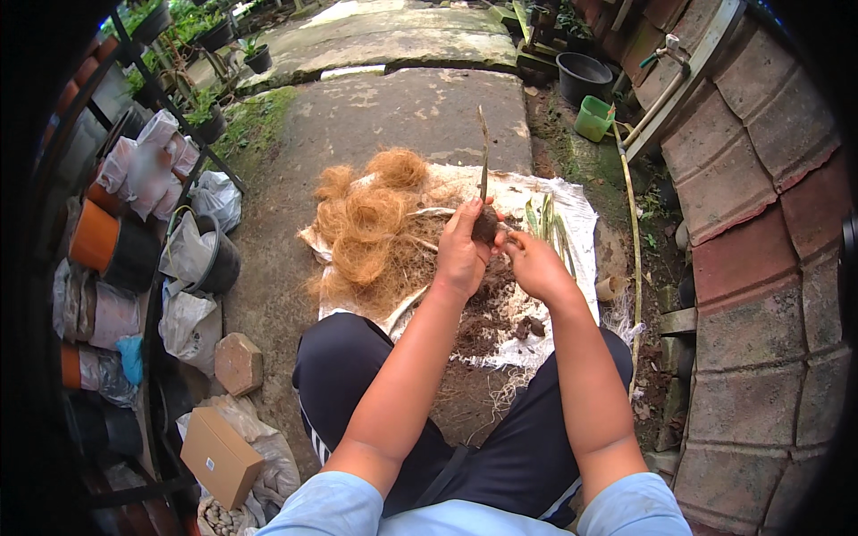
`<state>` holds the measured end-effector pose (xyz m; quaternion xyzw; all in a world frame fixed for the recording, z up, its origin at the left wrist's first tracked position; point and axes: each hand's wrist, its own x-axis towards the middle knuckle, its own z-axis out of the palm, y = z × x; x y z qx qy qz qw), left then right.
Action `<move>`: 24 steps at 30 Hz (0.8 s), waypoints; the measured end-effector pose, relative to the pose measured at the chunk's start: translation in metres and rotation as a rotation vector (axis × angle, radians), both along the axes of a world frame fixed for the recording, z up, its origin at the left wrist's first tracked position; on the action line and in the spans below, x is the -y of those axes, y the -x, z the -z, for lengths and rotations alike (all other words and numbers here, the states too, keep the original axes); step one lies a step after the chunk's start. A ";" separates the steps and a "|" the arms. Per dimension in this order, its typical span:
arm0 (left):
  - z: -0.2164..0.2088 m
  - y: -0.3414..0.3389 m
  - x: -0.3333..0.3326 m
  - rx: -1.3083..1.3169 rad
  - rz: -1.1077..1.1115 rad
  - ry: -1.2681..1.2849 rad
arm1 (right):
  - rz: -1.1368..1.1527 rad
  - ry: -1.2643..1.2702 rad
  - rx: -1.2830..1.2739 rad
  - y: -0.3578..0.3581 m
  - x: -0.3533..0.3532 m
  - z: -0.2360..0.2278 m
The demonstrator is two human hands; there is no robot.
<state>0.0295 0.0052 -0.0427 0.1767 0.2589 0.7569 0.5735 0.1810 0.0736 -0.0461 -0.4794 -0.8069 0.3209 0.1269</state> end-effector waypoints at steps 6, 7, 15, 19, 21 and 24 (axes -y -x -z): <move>0.015 0.002 0.001 -0.059 -0.113 0.007 | 0.156 0.279 -0.754 0.038 0.019 -0.016; 0.014 0.000 0.001 -0.096 -0.152 0.023 | 0.123 0.307 -0.759 0.040 0.027 -0.023; 0.018 -0.002 -0.006 -0.255 -0.292 0.028 | 0.009 0.234 -0.733 0.059 0.039 -0.011; 0.017 -0.002 -0.005 -0.436 -0.379 0.050 | 0.017 0.187 -0.712 0.064 0.041 -0.010; 0.009 -0.009 -0.006 -0.306 -0.375 0.066 | 0.020 0.182 -0.739 0.064 0.040 -0.008; 0.004 -0.010 -0.006 -0.114 -0.314 0.067 | 0.013 0.284 -0.831 0.065 0.039 -0.017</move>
